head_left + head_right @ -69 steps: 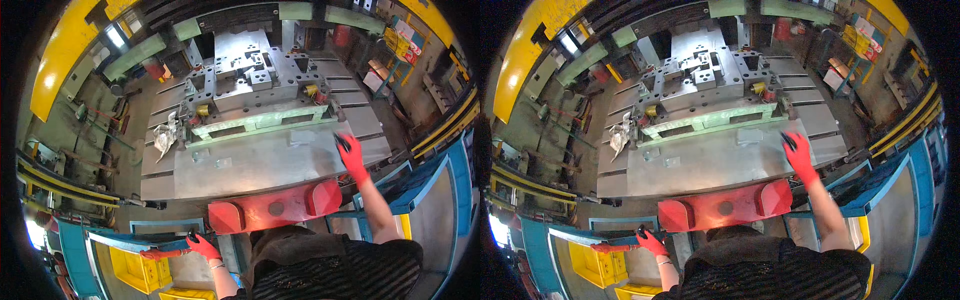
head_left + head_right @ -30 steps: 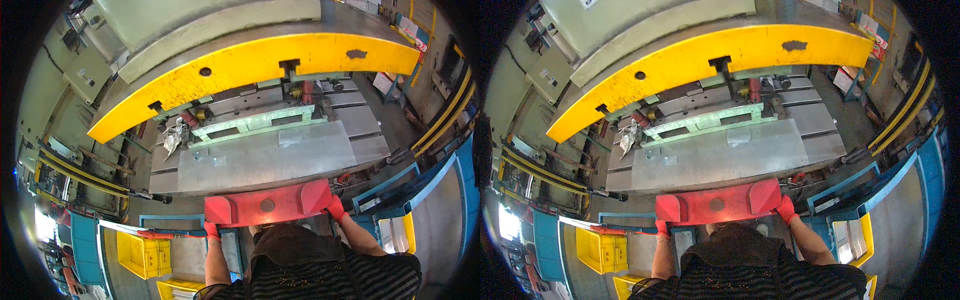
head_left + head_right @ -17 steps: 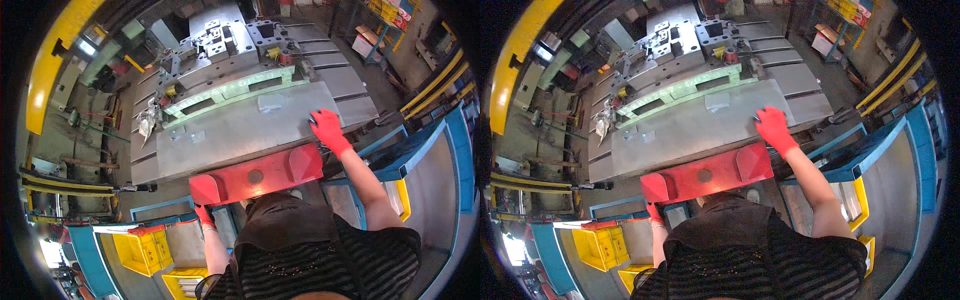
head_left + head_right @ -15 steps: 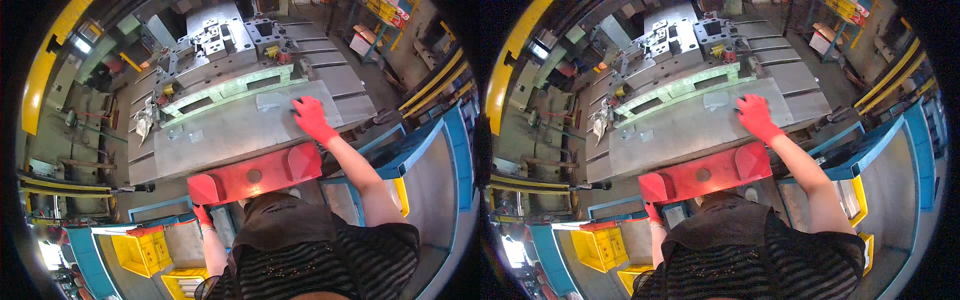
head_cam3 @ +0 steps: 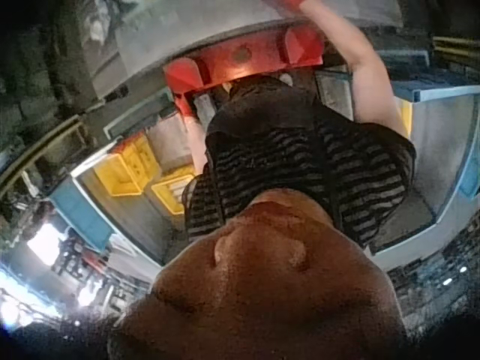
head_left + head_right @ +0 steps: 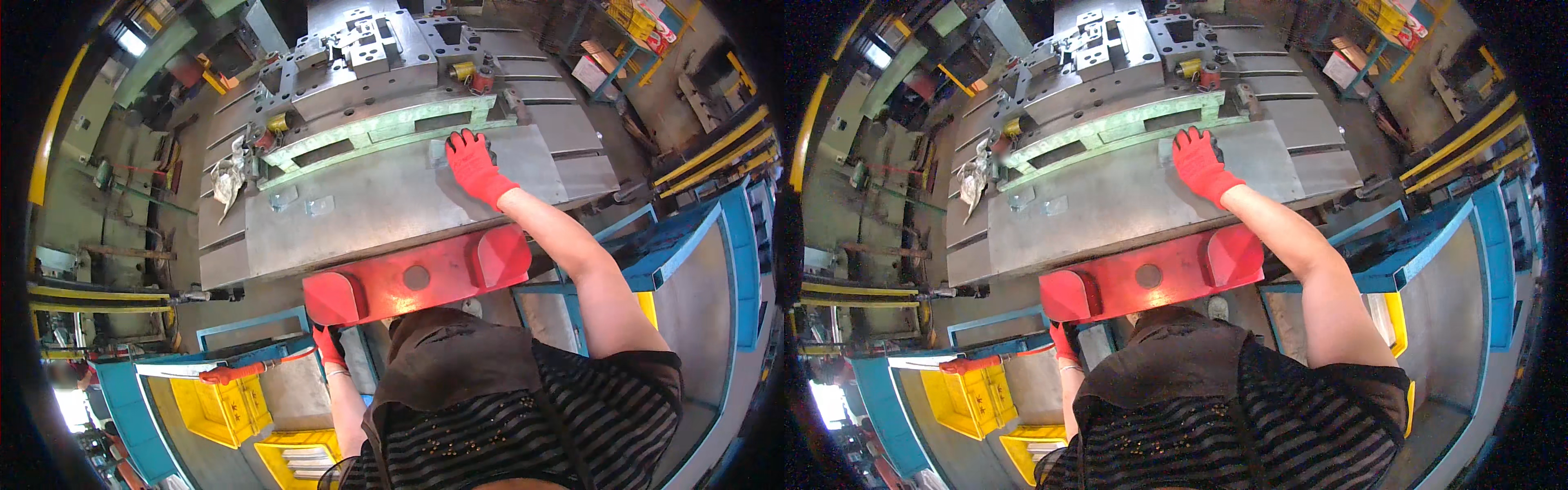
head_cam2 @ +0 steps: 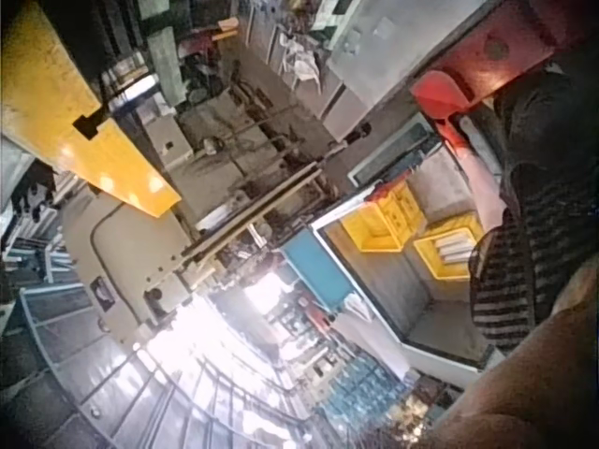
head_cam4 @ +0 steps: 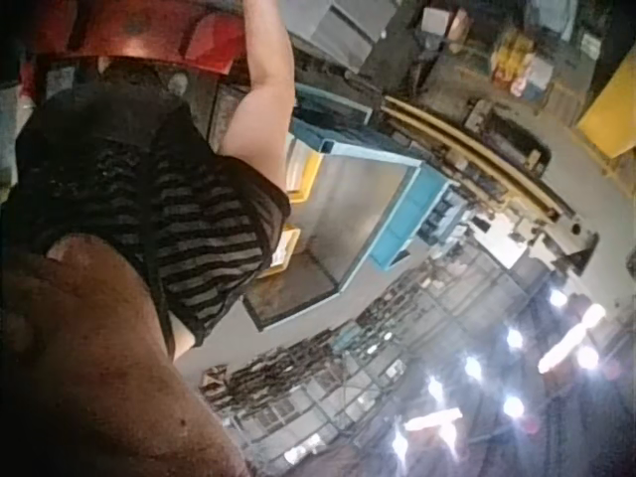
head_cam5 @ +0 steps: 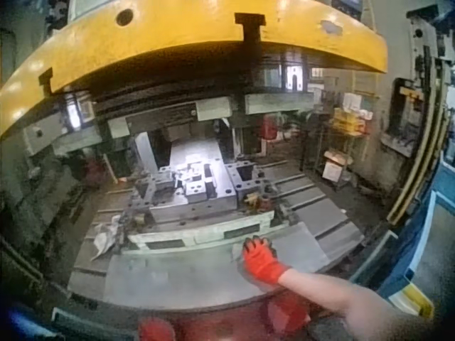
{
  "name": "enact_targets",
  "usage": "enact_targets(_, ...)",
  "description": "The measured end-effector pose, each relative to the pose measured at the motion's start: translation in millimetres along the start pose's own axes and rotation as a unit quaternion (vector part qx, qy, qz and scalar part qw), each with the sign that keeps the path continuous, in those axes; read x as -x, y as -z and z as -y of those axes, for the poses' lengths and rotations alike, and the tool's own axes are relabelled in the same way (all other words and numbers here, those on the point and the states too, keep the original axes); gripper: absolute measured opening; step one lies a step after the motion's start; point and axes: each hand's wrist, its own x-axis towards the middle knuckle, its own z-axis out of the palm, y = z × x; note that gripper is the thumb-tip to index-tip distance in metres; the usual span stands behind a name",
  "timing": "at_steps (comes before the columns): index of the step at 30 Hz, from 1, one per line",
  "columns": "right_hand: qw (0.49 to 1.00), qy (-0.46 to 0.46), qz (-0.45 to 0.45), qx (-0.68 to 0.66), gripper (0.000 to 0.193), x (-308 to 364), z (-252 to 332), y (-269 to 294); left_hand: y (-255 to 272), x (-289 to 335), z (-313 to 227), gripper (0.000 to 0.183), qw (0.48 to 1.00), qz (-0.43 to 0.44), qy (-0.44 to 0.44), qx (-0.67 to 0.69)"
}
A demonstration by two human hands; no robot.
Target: The person operates an industrial metal press machine to shape metal sheets into metal parts, then organizes the finished parts into a storage bin.
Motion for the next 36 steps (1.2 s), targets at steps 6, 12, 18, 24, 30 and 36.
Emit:
enact_targets(6,0.997,0.032,-0.069,-0.001,0.02,-6,-4,0,29,-7,9,0.049,0.995,0.046,0.037,-0.078)
enact_targets(12,0.987,0.046,-0.138,-0.072,0.019,1,-22,-24,9,2,-17,0.031,0.992,0.034,0.062,-0.104)
enact_targets(18,0.992,0.013,-0.106,-0.07,0.023,-4,-4,-4,33,11,-80,0.041,0.932,-0.113,-0.111,-0.327)
enact_targets(24,0.982,-0.015,-0.107,-0.157,0.016,-15,-24,16,-106,-2,-224,0.039,0.869,-0.059,-0.344,-0.35)
enact_targets(30,0.921,-0.105,-0.136,-0.349,0.012,5,-37,50,-248,-66,-324,0.056,0.717,0.055,-0.582,-0.38)
enact_targets(36,0.845,-0.217,-0.116,-0.474,0.018,76,-14,52,-398,-154,-382,0.045,0.607,0.011,-0.636,-0.476)
